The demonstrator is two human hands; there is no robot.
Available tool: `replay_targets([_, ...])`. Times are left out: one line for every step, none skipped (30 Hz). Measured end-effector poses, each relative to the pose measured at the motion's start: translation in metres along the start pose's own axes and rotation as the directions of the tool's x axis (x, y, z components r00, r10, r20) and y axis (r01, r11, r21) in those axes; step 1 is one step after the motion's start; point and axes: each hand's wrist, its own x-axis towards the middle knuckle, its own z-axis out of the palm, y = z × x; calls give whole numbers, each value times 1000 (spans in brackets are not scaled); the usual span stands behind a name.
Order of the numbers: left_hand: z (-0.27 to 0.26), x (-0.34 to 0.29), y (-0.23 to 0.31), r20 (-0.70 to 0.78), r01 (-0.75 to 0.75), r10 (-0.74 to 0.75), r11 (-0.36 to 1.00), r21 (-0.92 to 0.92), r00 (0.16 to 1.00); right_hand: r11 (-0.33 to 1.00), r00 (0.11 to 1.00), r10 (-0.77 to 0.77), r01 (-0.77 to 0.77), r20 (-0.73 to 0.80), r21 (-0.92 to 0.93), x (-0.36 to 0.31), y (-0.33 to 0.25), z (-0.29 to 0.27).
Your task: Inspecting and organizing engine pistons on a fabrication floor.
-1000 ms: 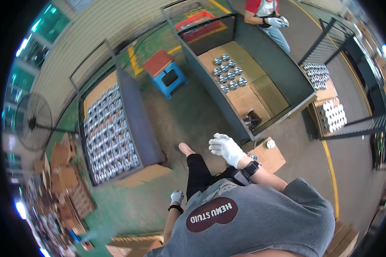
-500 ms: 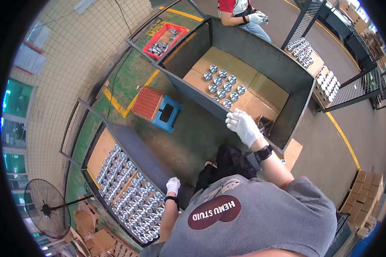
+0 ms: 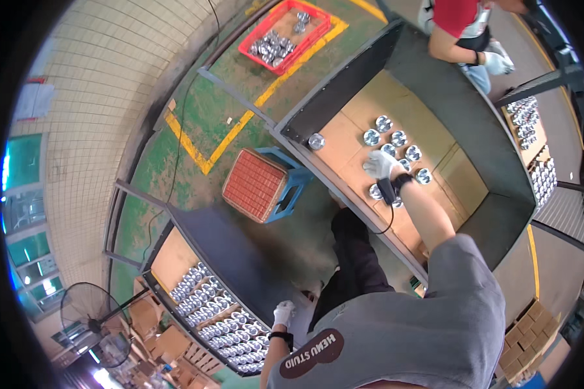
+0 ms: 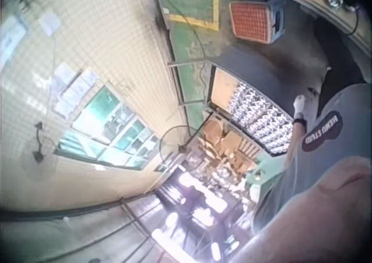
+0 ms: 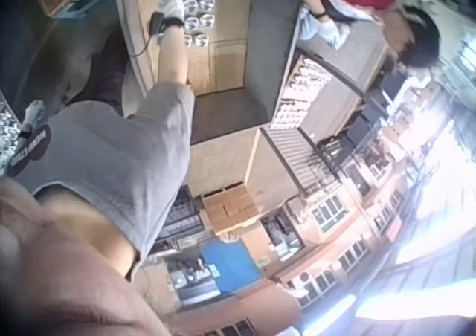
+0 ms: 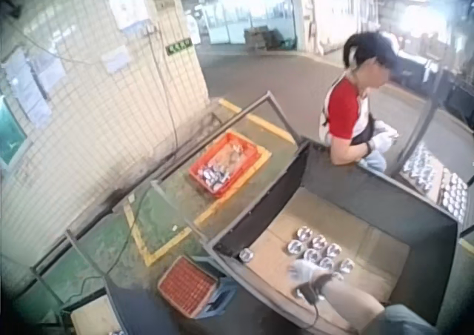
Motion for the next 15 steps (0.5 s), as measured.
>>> replay_targets([-15, -32, 4, 37, 113, -107, 966, -233, 994, 961, 973, 60, -118, -225, -251, 52, 23, 15])
replay_targets([-38, -64, 10, -46, 135, -146, 973, -189, 988, 837, 914, 70, -271, -399, -476, 105, 47, 48])
replay_targets([-39, -77, 49, -63, 96, -114, 967, -236, 991, 843, 920, 120, -293, -374, -451, 137, 35, 34])
replay_targets([-50, -104, 84, -136, 75, -117, 956, -283, 984, 720, 869, 114, -407, -482, -563, 176, 53, 56])
replay_targets([-55, -113, 119, -165, 103, -159, 946, -307, 973, 698, 840, 129, -454, -526, -554, 205, 53, 51])
replay_targets([-56, -110, 149, -184, 122, -191, 936, -331, 964, 676, 808, 128, -495, -574, -546, 231, 49, 39])
replay_targets([-61, -110, 162, -199, 150, -225, 930, -337, 954, 719, 816, 111, -460, -567, -521, 254, 62, 37])
replay_targets([-65, -106, 175, -182, 194, -257, 933, -304, 949, 761, 821, 90, -422, -563, -493, 274, 77, 34])
replay_targets([-66, -104, 184, -190, 205, -276, 924, -324, 942, 751, 784, 138, -481, -606, -452, 294, 95, 38])
replay_targets([-67, -104, 190, -200, 218, -297, 914, -342, 934, 737, 794, 114, -470, -597, -485, 307, 115, 41])
replay_targets([-67, -103, 195, -208, 239, -320, 910, -338, 924, 718, 794, 84, -467, -602, -516, 323, 131, 45])
replay_targets([-66, -97, 202, -174, 257, -321, 915, -310, 931, 700, 788, 34, -458, -615, -548, 334, 138, 35])
replay_targets([-65, -90, 208, -131, 274, -319, 920, -280, 938, 700, 773, 33, -470, -633, -538, 345, 141, 22])
replay_targets([-66, -82, 214, -110, 285, -324, 919, -271, 940, 680, 758, -52, -450, -651, -579, 355, 140, 8])
replay_targets([-67, -77, 219, -113, 278, -324, 911, -304, 939, 653, 747, -122, -435, -653, -620, 365, 145, 3])
